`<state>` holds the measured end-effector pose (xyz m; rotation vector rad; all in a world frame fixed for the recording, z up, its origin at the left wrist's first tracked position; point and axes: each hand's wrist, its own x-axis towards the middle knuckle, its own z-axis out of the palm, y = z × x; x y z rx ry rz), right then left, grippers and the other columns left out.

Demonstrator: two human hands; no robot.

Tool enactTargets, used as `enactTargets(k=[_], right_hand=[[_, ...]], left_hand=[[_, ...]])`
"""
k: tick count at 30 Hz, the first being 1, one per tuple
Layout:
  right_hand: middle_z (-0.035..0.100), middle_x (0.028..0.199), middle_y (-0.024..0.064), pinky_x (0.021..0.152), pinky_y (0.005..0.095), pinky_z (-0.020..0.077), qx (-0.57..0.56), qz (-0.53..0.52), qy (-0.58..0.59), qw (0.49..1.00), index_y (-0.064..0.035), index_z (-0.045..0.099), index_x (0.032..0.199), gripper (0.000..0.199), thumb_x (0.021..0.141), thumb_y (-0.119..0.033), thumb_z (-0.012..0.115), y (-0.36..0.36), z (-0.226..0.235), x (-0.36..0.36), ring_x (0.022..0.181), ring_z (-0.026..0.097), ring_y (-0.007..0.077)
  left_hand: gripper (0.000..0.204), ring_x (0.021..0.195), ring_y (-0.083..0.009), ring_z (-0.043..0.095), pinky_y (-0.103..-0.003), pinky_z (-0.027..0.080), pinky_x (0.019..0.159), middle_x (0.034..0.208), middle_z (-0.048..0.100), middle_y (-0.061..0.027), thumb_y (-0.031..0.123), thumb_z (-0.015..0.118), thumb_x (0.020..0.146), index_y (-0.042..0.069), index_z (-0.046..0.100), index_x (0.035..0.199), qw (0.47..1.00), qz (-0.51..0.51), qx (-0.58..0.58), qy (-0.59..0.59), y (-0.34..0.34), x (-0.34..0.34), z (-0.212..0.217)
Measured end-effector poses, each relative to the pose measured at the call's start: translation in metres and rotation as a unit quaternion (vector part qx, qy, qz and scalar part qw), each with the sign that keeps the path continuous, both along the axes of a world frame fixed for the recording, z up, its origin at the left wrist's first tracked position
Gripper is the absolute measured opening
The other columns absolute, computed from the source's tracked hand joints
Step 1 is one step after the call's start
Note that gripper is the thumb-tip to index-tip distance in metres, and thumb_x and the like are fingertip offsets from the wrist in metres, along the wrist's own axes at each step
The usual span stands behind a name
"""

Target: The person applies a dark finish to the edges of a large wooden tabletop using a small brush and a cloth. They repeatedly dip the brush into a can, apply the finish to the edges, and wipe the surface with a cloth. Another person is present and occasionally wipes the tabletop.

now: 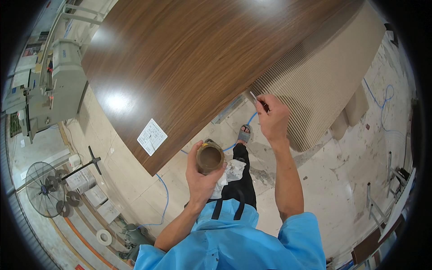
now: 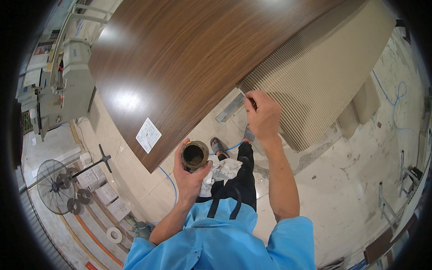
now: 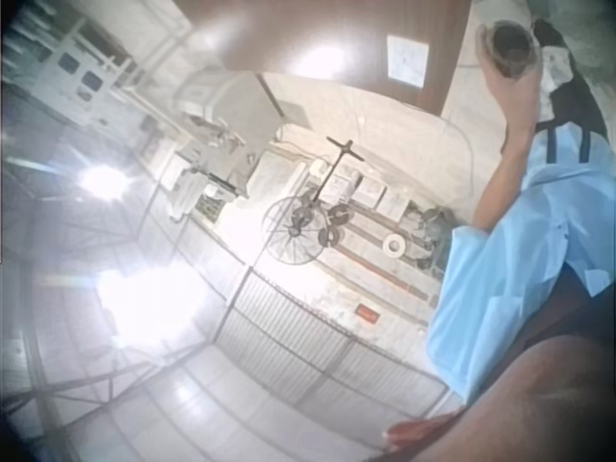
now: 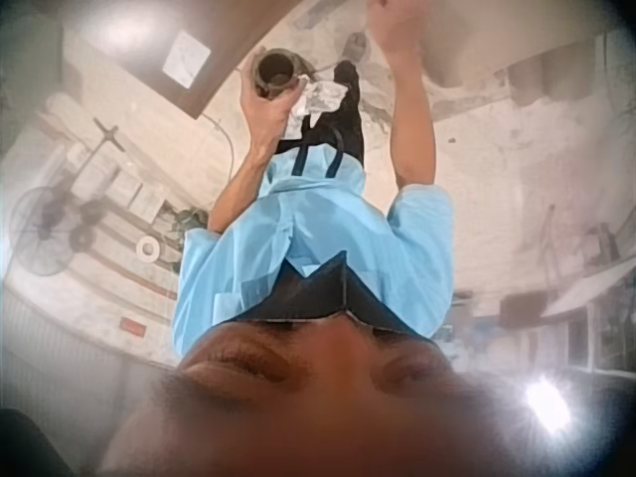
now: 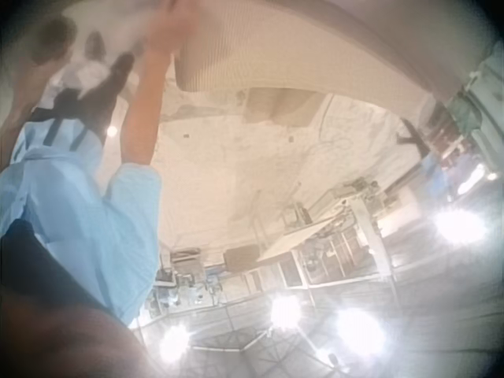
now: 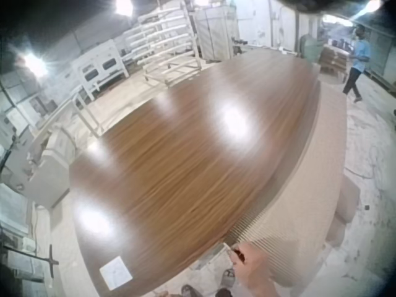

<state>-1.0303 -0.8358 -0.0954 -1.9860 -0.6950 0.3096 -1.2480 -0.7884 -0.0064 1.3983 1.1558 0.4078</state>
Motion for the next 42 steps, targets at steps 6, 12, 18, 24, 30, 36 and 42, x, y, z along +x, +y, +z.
enactTargets(k=[6, 12, 18, 24, 30, 36, 42], right_hand=[[0.064, 0.080, 0.0119, 0.062, 0.0353, 0.0483, 0.009, -0.034, -0.005, 0.999, -0.0016, 0.064, 0.091, 0.012, 0.082, -0.005, 0.071, 0.003, -0.001, 0.010, 0.066, 0.062, 0.0266], [0.062, 0.077, 0.0117, 0.061, 0.0358, 0.0478, 0.012, 0.014, 0.002, 1.000, -0.0019, 0.063, 0.088, 0.012, 0.081, -0.005, 0.072, 0.002, 0.001, 0.004, 0.066, 0.061, 0.0263], [0.063, 0.078, 0.0123, 0.061, 0.0362, 0.0482, 0.012, -0.035, 0.053, 0.998, -0.0024, 0.063, 0.087, 0.012, 0.080, -0.005, 0.072, 0.003, -0.003, 0.000, 0.067, 0.062, 0.0267], [0.063, 0.078, 0.0130, 0.060, 0.0357, 0.0476, 0.039, 0.047, 0.040, 0.997, -0.0018, 0.065, 0.088, 0.008, 0.083, -0.006, 0.070, 0.003, -0.001, -0.019, 0.066, 0.062, 0.0286], [0.065, 0.079, 0.0141, 0.062, 0.0384, 0.0481, 0.011, -0.014, 0.045, 0.999, -0.0022, 0.066, 0.089, 0.010, 0.087, -0.011, 0.068, 0.004, -0.005, -0.020, 0.067, 0.062, 0.0319], [0.065, 0.079, 0.0147, 0.061, 0.0388, 0.0477, 0.016, 0.038, 0.024, 0.999, -0.0025, 0.066, 0.091, 0.014, 0.089, -0.016, 0.066, 0.005, -0.010, -0.028, 0.068, 0.063, 0.0326], [0.064, 0.072, 0.0105, 0.058, 0.0320, 0.0466, -0.003, 0.004, 0.066, 0.998, 0.0006, 0.066, 0.088, 0.014, 0.088, -0.014, 0.069, 0.008, -0.010, -0.029, 0.063, 0.060, 0.0196]], left_hand=[[0.076, 0.116, -0.0206, 0.057, -0.033, 0.047, 0.100, 0.128, 0.054, -0.0132, -0.004, 0.079, 0.075, 0.000, 0.040, 0.140, 1.000, -0.003, 0.001, -0.004, -0.002, 0.002, -0.004], [0.075, 0.117, -0.0202, 0.057, -0.033, 0.047, 0.100, 0.128, 0.053, -0.0122, -0.004, 0.079, 0.074, 0.000, 0.041, 0.139, 1.000, -0.004, -0.008, -0.003, -0.003, 0.003, -0.005], [0.075, 0.117, -0.0193, 0.057, -0.032, 0.046, 0.100, 0.127, 0.054, -0.0112, -0.004, 0.080, 0.074, 0.001, 0.042, 0.138, 1.000, -0.010, -0.001, -0.003, -0.004, 0.002, -0.004], [0.075, 0.117, -0.0194, 0.057, -0.032, 0.046, 0.101, 0.128, 0.054, -0.0115, -0.004, 0.079, 0.074, 0.000, 0.042, 0.139, 1.000, -0.013, -0.015, 0.004, -0.003, 0.000, -0.004], [0.076, 0.117, -0.0194, 0.057, -0.032, 0.046, 0.101, 0.127, 0.055, -0.0120, -0.004, 0.080, 0.074, 0.000, 0.041, 0.139, 1.000, -0.014, 0.000, 0.001, -0.002, -0.005, -0.004], [0.076, 0.116, -0.0200, 0.058, -0.033, 0.047, 0.100, 0.128, 0.054, -0.0131, -0.004, 0.079, 0.074, 0.000, 0.040, 0.140, 1.000, -0.011, -0.010, 0.007, 0.001, -0.011, -0.006], [0.076, 0.116, -0.0205, 0.058, -0.033, 0.047, 0.100, 0.127, 0.055, -0.0135, -0.003, 0.079, 0.074, 0.000, 0.040, 0.140, 1.000, -0.004, -0.010, 0.009, 0.004, -0.015, -0.008]])
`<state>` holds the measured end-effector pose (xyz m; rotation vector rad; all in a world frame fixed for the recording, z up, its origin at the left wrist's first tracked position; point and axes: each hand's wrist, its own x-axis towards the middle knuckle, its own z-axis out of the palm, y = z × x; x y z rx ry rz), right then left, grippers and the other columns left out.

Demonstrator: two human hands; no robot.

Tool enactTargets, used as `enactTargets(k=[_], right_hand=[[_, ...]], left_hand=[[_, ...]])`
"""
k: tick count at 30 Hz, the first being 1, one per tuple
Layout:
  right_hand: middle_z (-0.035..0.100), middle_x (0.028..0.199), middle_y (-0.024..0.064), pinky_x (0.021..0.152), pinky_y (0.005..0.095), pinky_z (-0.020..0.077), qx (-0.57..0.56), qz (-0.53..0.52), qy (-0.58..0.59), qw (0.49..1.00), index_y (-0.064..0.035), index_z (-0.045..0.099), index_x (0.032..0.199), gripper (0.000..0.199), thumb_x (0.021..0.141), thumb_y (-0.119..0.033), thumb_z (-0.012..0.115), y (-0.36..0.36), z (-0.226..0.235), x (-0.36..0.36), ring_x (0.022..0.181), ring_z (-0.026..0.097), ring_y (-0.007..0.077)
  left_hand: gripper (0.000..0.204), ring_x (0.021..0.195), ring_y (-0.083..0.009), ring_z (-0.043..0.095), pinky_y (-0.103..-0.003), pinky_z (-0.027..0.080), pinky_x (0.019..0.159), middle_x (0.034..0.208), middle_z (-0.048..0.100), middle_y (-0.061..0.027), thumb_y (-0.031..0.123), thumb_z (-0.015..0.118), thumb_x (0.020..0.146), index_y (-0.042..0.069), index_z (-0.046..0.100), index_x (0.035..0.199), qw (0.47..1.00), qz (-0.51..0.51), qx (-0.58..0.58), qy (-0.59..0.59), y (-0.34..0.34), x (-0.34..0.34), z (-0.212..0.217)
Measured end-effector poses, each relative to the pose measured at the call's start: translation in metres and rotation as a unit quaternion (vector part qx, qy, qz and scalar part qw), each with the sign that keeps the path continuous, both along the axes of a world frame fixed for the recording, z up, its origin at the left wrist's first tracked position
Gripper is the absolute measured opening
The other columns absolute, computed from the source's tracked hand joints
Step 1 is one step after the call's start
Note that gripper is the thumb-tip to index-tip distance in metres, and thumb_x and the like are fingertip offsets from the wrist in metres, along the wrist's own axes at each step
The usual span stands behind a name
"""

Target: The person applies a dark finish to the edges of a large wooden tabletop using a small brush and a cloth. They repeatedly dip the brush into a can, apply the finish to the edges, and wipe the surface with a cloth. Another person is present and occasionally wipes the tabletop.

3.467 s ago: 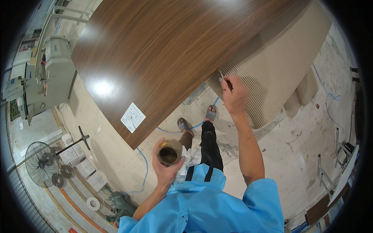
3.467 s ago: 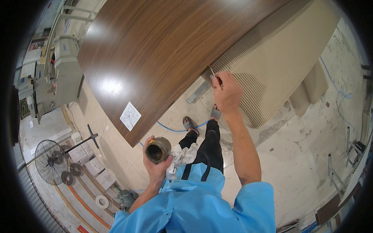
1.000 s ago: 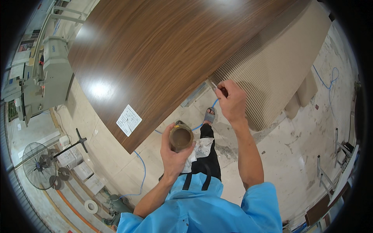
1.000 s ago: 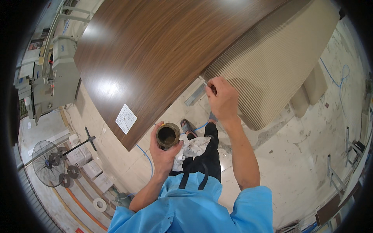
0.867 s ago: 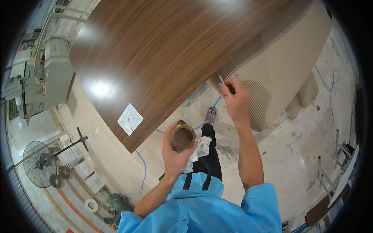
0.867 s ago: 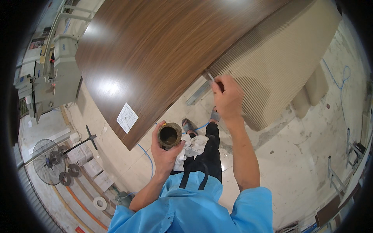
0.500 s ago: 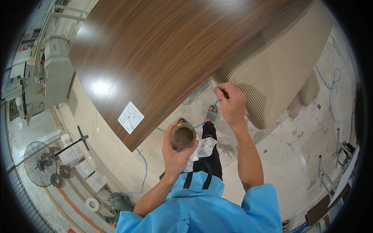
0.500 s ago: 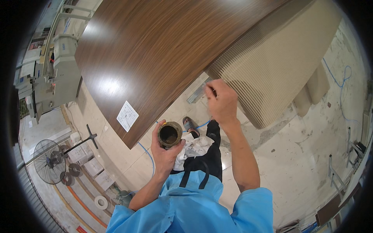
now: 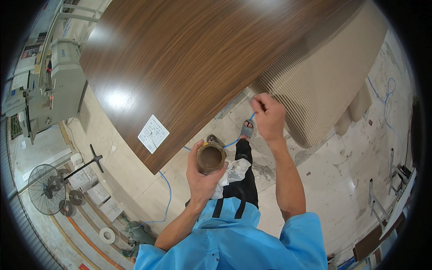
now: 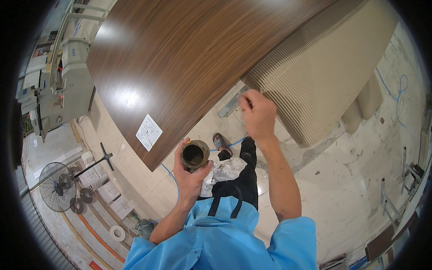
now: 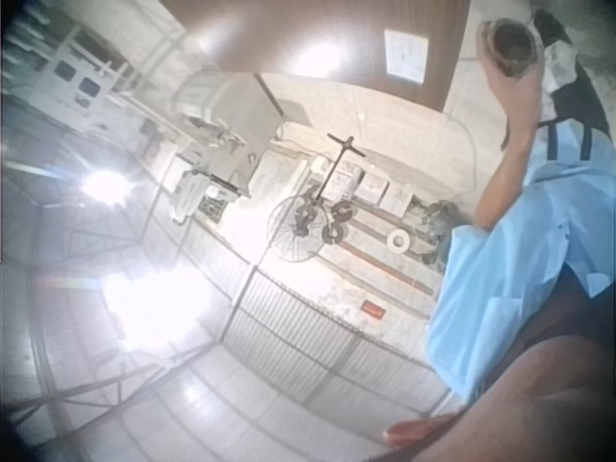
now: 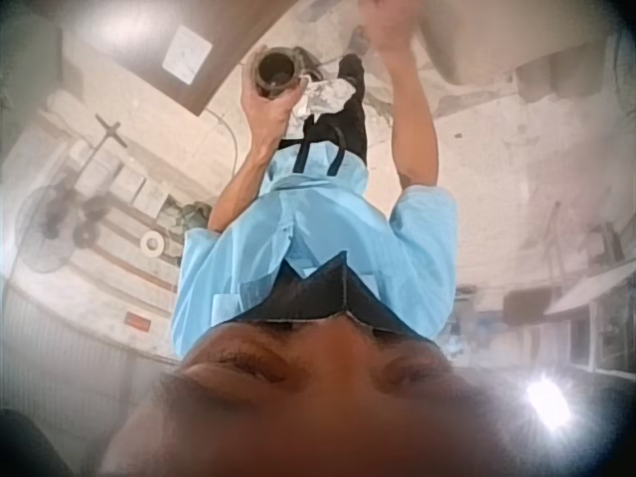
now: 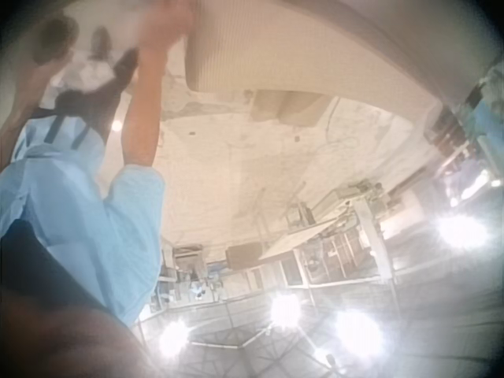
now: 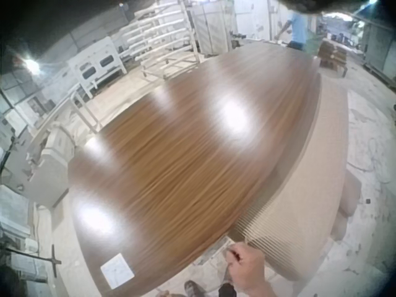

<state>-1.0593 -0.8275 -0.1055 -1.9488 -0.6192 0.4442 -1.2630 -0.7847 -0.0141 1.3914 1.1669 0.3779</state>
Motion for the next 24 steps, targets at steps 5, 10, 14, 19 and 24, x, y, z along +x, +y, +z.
enactTargets(k=[5, 10, 14, 19, 24], right_hand=[[0.062, 0.069, 0.0089, 0.057, 0.0304, 0.0458, 0.018, 0.013, 0.057, 0.998, 0.0002, 0.065, 0.084, 0.012, 0.084, -0.010, 0.072, 0.0010, 0.0048, -0.0073, 0.060, 0.057, 0.0191], [0.063, 0.073, 0.0118, 0.058, 0.0356, 0.0462, -0.004, 0.015, 0.011, 1.000, -0.0034, 0.064, 0.082, 0.011, 0.080, -0.010, 0.073, 0.0013, 0.0045, -0.0050, 0.063, 0.060, 0.0313], [0.062, 0.075, 0.0133, 0.059, 0.0383, 0.0464, 0.004, 0.036, -0.005, 0.999, -0.0049, 0.065, 0.083, 0.011, 0.083, -0.014, 0.071, 0.0009, 0.0020, -0.0043, 0.066, 0.060, 0.0334], [0.062, 0.075, 0.0148, 0.059, 0.0411, 0.0461, -0.020, 0.061, -0.067, 0.996, -0.0045, 0.065, 0.084, 0.014, 0.087, -0.017, 0.068, -0.0015, 0.0032, -0.0049, 0.068, 0.060, 0.0356], [0.062, 0.073, 0.0149, 0.060, 0.0400, 0.0462, -0.065, 0.036, -0.007, 0.997, -0.0036, 0.065, 0.083, 0.015, 0.088, -0.018, 0.067, -0.0011, 0.0082, 0.0004, 0.067, 0.061, 0.0344]], left_hand=[[0.077, 0.116, -0.0208, 0.058, -0.033, 0.047, 0.100, 0.128, 0.054, -0.0138, -0.002, 0.080, 0.074, 0.000, 0.040, 0.140, 1.000, 0.000, 0.015, 0.003, 0.0015, -0.0030, -0.0010], [0.077, 0.116, -0.0212, 0.058, -0.033, 0.047, 0.100, 0.129, 0.054, -0.0139, -0.003, 0.080, 0.074, 0.000, 0.040, 0.140, 1.000, 0.001, 0.009, 0.001, 0.0037, -0.0043, -0.0017], [0.077, 0.116, -0.0214, 0.058, -0.033, 0.047, 0.100, 0.129, 0.054, -0.0142, -0.003, 0.080, 0.074, -0.001, 0.040, 0.140, 1.000, 0.006, 0.003, 0.001, 0.0043, -0.0053, -0.0019], [0.078, 0.116, -0.0216, 0.059, -0.033, 0.047, 0.100, 0.129, 0.054, -0.0146, -0.003, 0.080, 0.073, -0.001, 0.040, 0.141, 1.000, 0.010, -0.004, -0.007, 0.0045, -0.0071, -0.0026], [0.078, 0.114, -0.0214, 0.060, -0.033, 0.047, 0.100, 0.127, 0.055, -0.0146, -0.002, 0.080, 0.074, -0.001, 0.040, 0.140, 1.000, 0.013, 0.000, -0.007, 0.0055, -0.0098, -0.0035]])
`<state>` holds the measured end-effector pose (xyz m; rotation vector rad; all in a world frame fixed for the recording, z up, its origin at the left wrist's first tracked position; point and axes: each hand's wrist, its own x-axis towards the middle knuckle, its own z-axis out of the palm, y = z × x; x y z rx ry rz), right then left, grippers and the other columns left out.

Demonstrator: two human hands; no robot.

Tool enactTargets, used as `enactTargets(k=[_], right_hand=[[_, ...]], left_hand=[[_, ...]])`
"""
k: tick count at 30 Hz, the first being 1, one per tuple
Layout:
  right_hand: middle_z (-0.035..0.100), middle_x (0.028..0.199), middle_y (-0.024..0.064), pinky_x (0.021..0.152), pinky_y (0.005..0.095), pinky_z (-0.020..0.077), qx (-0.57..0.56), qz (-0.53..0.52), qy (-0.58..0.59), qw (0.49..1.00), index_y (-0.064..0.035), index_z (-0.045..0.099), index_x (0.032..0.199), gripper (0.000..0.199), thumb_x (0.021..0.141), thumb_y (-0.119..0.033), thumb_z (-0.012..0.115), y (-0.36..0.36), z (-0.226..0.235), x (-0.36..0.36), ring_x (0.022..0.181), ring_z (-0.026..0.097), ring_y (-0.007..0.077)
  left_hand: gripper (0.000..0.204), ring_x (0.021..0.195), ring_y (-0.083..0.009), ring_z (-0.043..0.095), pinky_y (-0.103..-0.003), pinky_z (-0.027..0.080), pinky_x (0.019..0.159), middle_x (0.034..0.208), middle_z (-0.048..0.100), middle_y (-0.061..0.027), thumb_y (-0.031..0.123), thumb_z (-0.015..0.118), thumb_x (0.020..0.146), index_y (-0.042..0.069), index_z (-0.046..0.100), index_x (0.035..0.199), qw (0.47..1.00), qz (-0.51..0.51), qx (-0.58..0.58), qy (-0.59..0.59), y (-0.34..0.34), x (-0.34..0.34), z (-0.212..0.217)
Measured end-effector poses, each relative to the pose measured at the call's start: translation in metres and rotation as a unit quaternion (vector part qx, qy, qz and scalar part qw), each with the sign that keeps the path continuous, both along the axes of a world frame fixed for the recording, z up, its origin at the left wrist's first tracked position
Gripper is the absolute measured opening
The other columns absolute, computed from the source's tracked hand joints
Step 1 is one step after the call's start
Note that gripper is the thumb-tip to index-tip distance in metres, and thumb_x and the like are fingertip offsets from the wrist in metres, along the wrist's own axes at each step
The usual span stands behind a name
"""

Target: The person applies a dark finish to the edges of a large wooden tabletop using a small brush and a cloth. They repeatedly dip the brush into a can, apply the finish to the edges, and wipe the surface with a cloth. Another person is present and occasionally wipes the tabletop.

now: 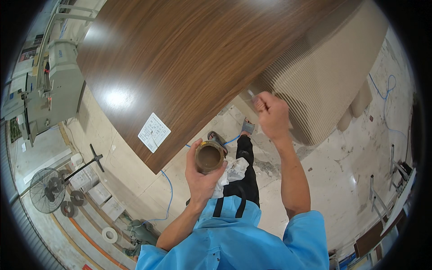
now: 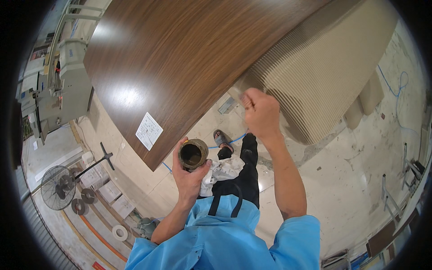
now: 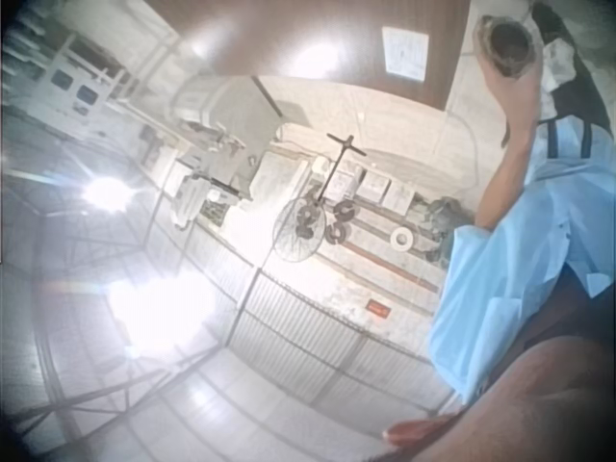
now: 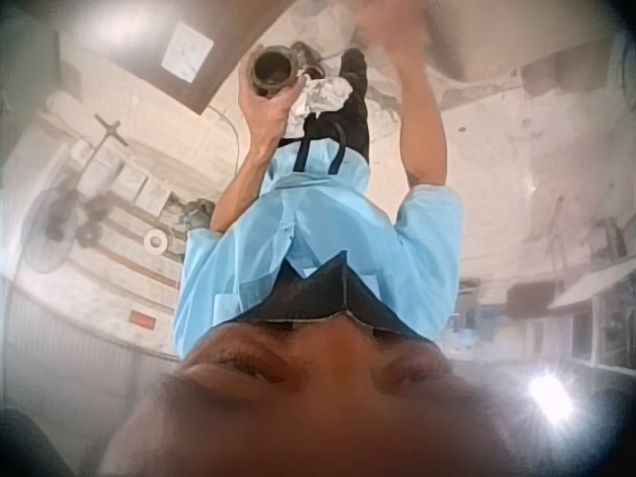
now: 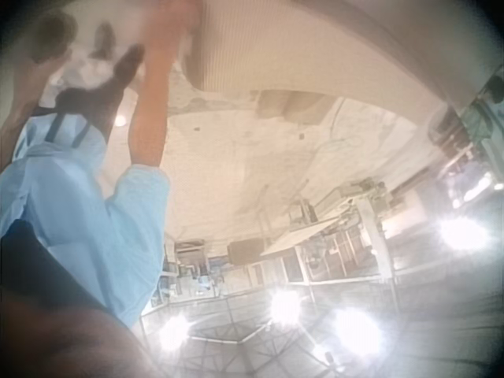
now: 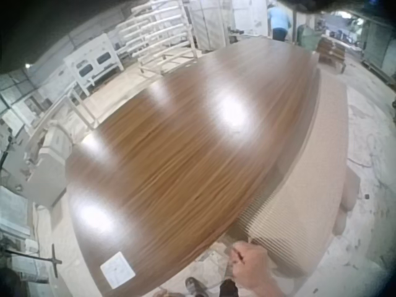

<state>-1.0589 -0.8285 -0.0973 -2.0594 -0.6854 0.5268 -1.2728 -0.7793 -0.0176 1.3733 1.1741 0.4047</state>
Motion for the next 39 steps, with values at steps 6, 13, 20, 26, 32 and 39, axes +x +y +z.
enactTargets(k=[6, 13, 20, 26, 32, 39], right_hand=[[0.062, 0.069, 0.0143, 0.058, 0.0361, 0.0460, 0.062, 0.053, 0.059, 0.995, -0.0011, 0.066, 0.082, 0.017, 0.085, -0.017, 0.071, 0.002, 0.005, -0.004, 0.061, 0.060, 0.0297], [0.064, 0.073, 0.0120, 0.058, 0.0356, 0.0458, 0.040, -0.110, 0.024, 0.993, -0.0028, 0.068, 0.084, 0.009, 0.082, -0.011, 0.072, 0.002, 0.003, 0.022, 0.062, 0.060, 0.0289], [0.066, 0.079, 0.0115, 0.063, 0.0371, 0.0473, -0.014, -0.052, -0.162, 0.985, -0.0037, 0.068, 0.092, 0.016, 0.088, -0.019, 0.069, -0.001, 0.007, 0.045, 0.067, 0.061, 0.0289], [0.066, 0.081, 0.0108, 0.064, 0.0386, 0.0479, -0.018, -0.024, -0.205, 0.978, -0.0043, 0.068, 0.092, 0.013, 0.089, -0.017, 0.067, -0.006, 0.008, 0.062, 0.071, 0.062, 0.0306], [0.064, 0.079, 0.0085, 0.061, 0.0398, 0.0464, -0.013, -0.036, -0.222, 0.974, -0.0068, 0.064, 0.084, 0.012, 0.087, -0.018, 0.068, -0.006, 0.005, 0.066, 0.070, 0.061, 0.0303], [0.062, 0.076, 0.0084, 0.060, 0.0393, 0.0449, 0.027, -0.024, -0.170, 0.985, -0.0065, 0.063, 0.081, 0.016, 0.080, -0.017, 0.074, -0.007, 0.006, 0.074, 0.069, 0.060, 0.0290]], left_hand=[[0.076, 0.113, -0.0210, 0.060, -0.033, 0.047, 0.099, 0.124, 0.057, -0.0136, -0.001, 0.081, 0.073, -0.001, 0.042, 0.139, 1.000, -0.002, 0.018, 0.009, 0.002, 0.003, -0.001], [0.077, 0.113, -0.0208, 0.059, -0.032, 0.047, 0.098, 0.123, 0.058, -0.0127, 0.001, 0.082, 0.072, 0.000, 0.043, 0.138, 0.999, -0.015, 0.025, 0.020, 0.005, 0.005, 0.001], [0.077, 0.112, -0.0183, 0.058, -0.032, 0.048, 0.098, 0.123, 0.055, -0.0112, -0.003, 0.078, 0.073, 0.002, 0.041, 0.141, 0.999, -0.023, 0.022, 0.021, 0.004, 0.004, -0.001], [0.076, 0.108, -0.0195, 0.061, -0.032, 0.048, 0.096, 0.119, 0.060, -0.0114, 0.000, 0.082, 0.072, 0.001, 0.044, 0.138, 1.000, 0.009, 0.004, 0.013, -0.002, 0.009, -0.004], [0.076, 0.107, -0.0191, 0.061, -0.032, 0.049, 0.095, 0.117, 0.060, -0.0110, -0.001, 0.082, 0.072, 0.001, 0.044, 0.137, 1.000, 0.001, 0.009, 0.003, -0.004, 0.017, -0.008], [0.076, 0.107, -0.0189, 0.062, -0.032, 0.049, 0.095, 0.117, 0.061, -0.0107, -0.002, 0.082, 0.072, 0.001, 0.043, 0.138, 1.000, 0.000, 0.005, 0.000, -0.006, 0.027, -0.006]])
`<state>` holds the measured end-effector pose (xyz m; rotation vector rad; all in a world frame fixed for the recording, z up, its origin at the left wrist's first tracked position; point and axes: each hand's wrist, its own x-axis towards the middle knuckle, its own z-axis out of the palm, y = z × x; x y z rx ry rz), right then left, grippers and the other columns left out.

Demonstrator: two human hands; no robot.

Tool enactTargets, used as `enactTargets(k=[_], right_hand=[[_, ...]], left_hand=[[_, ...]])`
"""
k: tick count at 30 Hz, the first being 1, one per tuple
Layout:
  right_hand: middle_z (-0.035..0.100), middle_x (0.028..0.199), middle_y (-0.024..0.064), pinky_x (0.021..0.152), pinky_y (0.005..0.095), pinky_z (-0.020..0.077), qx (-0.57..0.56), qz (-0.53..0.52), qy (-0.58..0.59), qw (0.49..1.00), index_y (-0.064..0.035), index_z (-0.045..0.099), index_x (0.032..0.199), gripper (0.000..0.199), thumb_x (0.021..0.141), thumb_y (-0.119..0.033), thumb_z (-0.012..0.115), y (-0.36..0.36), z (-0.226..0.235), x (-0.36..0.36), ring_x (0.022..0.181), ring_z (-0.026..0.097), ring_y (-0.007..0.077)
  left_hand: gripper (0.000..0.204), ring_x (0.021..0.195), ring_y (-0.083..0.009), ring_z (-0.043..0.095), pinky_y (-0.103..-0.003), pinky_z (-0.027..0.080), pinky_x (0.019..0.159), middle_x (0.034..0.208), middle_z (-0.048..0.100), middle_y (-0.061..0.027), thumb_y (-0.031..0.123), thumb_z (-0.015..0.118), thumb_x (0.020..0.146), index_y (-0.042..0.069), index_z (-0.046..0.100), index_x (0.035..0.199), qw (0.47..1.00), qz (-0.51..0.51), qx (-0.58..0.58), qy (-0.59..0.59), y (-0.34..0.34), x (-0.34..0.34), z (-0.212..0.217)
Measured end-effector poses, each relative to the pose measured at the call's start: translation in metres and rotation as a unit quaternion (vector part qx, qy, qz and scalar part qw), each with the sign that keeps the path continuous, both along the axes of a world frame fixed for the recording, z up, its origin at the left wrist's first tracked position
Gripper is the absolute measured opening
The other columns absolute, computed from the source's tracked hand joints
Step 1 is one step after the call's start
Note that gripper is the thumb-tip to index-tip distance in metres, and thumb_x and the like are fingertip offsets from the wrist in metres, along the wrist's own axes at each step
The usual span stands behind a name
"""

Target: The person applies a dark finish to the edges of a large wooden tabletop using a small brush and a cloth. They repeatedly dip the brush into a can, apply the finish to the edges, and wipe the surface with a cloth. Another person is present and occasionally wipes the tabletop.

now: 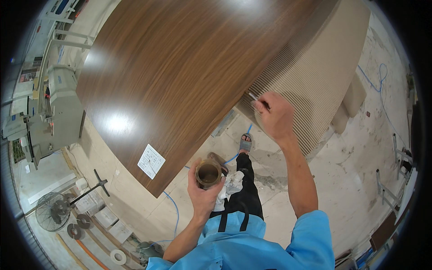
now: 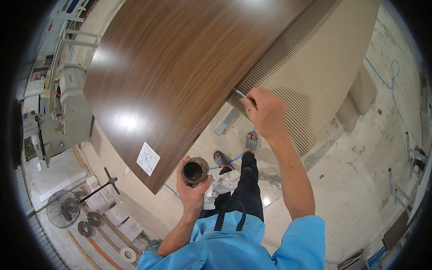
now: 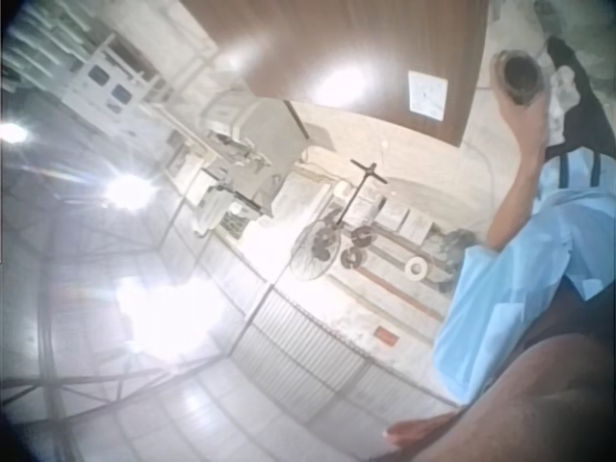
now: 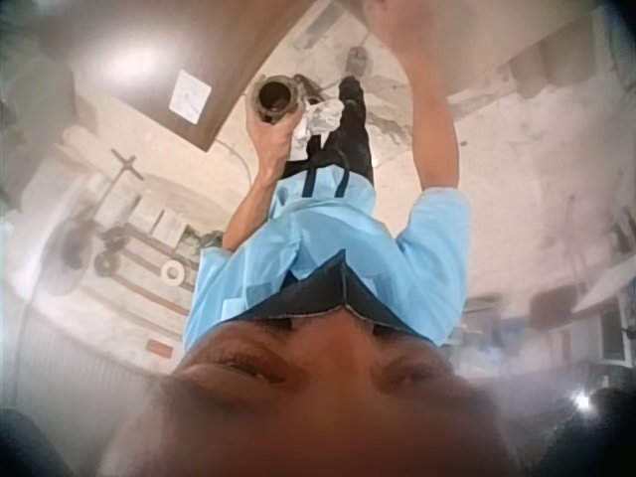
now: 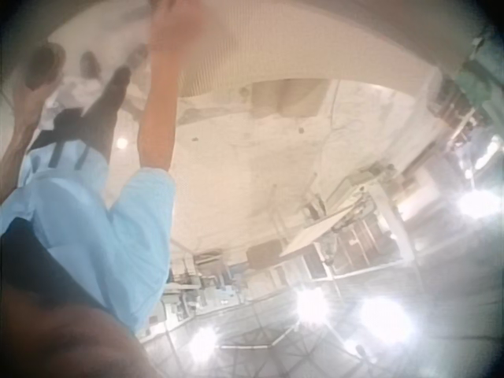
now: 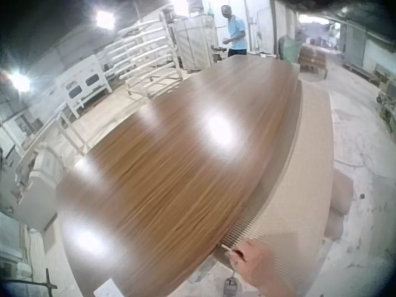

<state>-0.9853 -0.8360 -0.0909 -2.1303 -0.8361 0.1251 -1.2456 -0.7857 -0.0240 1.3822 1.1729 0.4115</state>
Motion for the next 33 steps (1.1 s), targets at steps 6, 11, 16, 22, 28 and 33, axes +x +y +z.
enactTargets(k=[6, 11, 16, 22, 28, 33], right_hand=[[0.062, 0.075, 0.0075, 0.060, 0.0389, 0.0455, 0.001, 0.043, -0.016, 0.999, -0.0063, 0.063, 0.080, 0.015, 0.081, -0.017, 0.074, -0.002, -0.001, 0.007, 0.067, 0.059, 0.0288], [0.063, 0.077, 0.0074, 0.060, 0.0395, 0.0464, 0.016, 0.006, 0.008, 1.000, -0.0057, 0.065, 0.085, 0.012, 0.083, -0.016, 0.072, -0.002, -0.004, 0.012, 0.066, 0.060, 0.0303], [0.068, 0.084, 0.0088, 0.061, 0.0360, 0.0488, 0.042, 0.128, 0.121, 0.984, -0.0067, 0.069, 0.100, 0.016, 0.086, -0.014, 0.070, -0.011, 0.000, -0.020, 0.069, 0.064, 0.0250], [0.069, 0.098, 0.0078, 0.082, 0.0311, 0.0519, 0.158, 0.154, 0.538, 0.813, -0.0003, 0.064, 0.120, 0.034, 0.087, -0.005, 0.067, -0.044, 0.006, -0.095, 0.091, 0.065, 0.0151], [0.064, 0.122, 0.0060, 0.097, 0.0305, 0.0470, 0.193, 0.055, 0.690, 0.695, 0.0014, 0.054, 0.135, 0.064, 0.073, 0.013, 0.067, -0.059, -0.003, -0.154, 0.112, 0.060, 0.0168], [0.066, 0.112, 0.0057, 0.088, 0.0297, 0.0497, 0.131, -0.155, 0.556, 0.806, 0.0019, 0.062, 0.120, 0.047, 0.074, 0.012, 0.064, -0.044, 0.006, -0.098, 0.101, 0.062, 0.0146]], left_hand=[[0.076, 0.107, -0.0191, 0.062, -0.031, 0.050, 0.094, 0.117, 0.061, -0.0110, -0.002, 0.082, 0.072, 0.001, 0.043, 0.138, 1.000, -0.001, -0.010, -0.002, -0.002, 0.007, -0.001], [0.077, 0.108, -0.0193, 0.062, -0.032, 0.049, 0.095, 0.117, 0.061, -0.0115, -0.002, 0.083, 0.072, 0.001, 0.043, 0.137, 1.000, -0.007, -0.007, 0.006, -0.004, 0.011, -0.002], [0.078, 0.108, -0.0196, 0.062, -0.032, 0.049, 0.096, 0.118, 0.061, -0.0121, -0.002, 0.083, 0.072, 0.000, 0.043, 0.138, 1.000, -0.010, 0.015, -0.001, -0.004, 0.017, -0.004], [0.081, 0.109, -0.0200, 0.061, -0.032, 0.049, 0.095, 0.120, 0.059, -0.0126, -0.001, 0.082, 0.073, 0.000, 0.039, 0.141, 0.993, 0.000, 0.113, -0.035, -0.004, 0.032, 0.002], [0.084, 0.117, -0.0189, 0.055, -0.032, 0.045, 0.102, 0.132, 0.049, -0.0122, -0.003, 0.081, 0.074, -0.001, 0.034, 0.144, 0.994, 0.018, 0.061, -0.085, -0.005, 0.045, 0.008], [0.085, 0.108, -0.0204, 0.062, -0.033, 0.051, 0.095, 0.120, 0.058, -0.0131, -0.002, 0.083, 0.073, 0.000, 0.035, 0.143, 0.988, -0.005, 0.126, -0.093, -0.003, 0.045, 0.015]])
